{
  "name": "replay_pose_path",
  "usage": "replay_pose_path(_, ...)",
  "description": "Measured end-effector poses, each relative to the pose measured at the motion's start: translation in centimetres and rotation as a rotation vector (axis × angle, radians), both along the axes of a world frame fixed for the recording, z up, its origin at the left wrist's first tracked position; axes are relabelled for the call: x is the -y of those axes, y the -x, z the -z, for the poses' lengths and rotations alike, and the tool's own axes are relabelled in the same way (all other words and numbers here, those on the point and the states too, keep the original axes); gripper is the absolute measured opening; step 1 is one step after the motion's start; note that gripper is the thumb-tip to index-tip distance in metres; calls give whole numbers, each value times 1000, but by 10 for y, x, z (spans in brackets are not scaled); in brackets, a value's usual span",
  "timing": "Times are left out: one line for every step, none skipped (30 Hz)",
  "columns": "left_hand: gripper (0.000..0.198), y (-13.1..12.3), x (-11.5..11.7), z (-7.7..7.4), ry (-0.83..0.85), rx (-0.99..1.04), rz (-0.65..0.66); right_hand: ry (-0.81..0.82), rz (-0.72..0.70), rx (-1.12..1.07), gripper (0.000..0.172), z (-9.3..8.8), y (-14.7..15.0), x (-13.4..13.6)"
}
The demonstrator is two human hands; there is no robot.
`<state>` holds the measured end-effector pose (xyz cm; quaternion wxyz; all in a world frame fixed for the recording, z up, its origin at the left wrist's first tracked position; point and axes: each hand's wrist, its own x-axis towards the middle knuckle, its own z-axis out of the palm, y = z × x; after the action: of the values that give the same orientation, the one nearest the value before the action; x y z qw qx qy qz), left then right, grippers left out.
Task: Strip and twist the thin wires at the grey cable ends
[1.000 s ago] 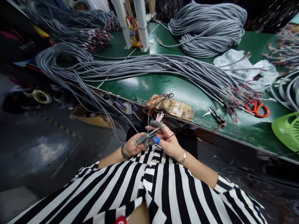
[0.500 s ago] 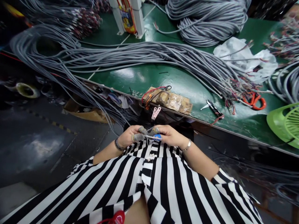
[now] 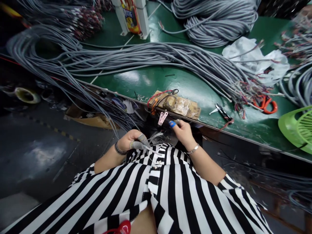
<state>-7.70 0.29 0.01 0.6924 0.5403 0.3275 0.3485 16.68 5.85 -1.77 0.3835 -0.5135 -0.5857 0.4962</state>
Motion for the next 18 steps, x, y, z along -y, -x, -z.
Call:
replay_pose_path(30,3,1,2,13,23,-66,-1,47,-21,44,2,-4,-1)
replay_pose_path(30,5,1,4,20,47,-142,16,53,-44,45,3,-7,-2)
replay_pose_path(30,6,0,6,20,65,-219,46,27,-69,47,3,-9,-2)
replay_pose_path(30,6,-2,8,13,78,-289,83,-12,-96,48,1,-9,-3)
replay_pose_path(29,4,-5,9,2,87,-344,125,-51,-127,49,-1,-6,-3)
replay_pose_path(29,1,-9,9,-8,95,-389,168,-84,-165,51,-4,-2,-4)
replay_pose_path(29,-2,-14,10,-17,106,-425,212,-110,-207,53,-7,3,-5)
replay_pose_path(29,-6,-19,10,-24,118,-449,258,-134,-245,56,-10,9,-6)
replay_pose_path(30,-10,-24,10,-31,133,-462,305,-157,-276,58,-14,14,-9)
replay_pose_path(30,-14,-29,10,-36,144,-464,349,-171,-303,58,-16,20,-11)
replay_pose_path(30,-18,-33,10,-39,147,-458,383,-171,-329,57,-19,25,-14)
replay_pose_path(30,-21,-36,11,-40,141,-448,407,-163,-353,54,-20,28,-17)
replay_pose_path(30,-24,-38,12,-38,128,-437,422,-149,-376,52,-21,32,-19)
replay_pose_path(30,-26,-40,14,-32,114,-429,429,-135,-401,50,-21,34,-20)
replay_pose_path(31,-28,-41,15,-22,105,-425,435,-127,-430,49,-20,36,-21)
replay_pose_path(32,-30,-41,16,-9,101,-423,444,-124,-462,50,-19,37,-21)
replay_pose_path(33,-31,-42,17,5,100,-421,458,-132,-496,52,-18,38,-21)
replay_pose_path(34,-33,-42,17,19,101,-416,473,-142,-531,54,-16,39,-21)
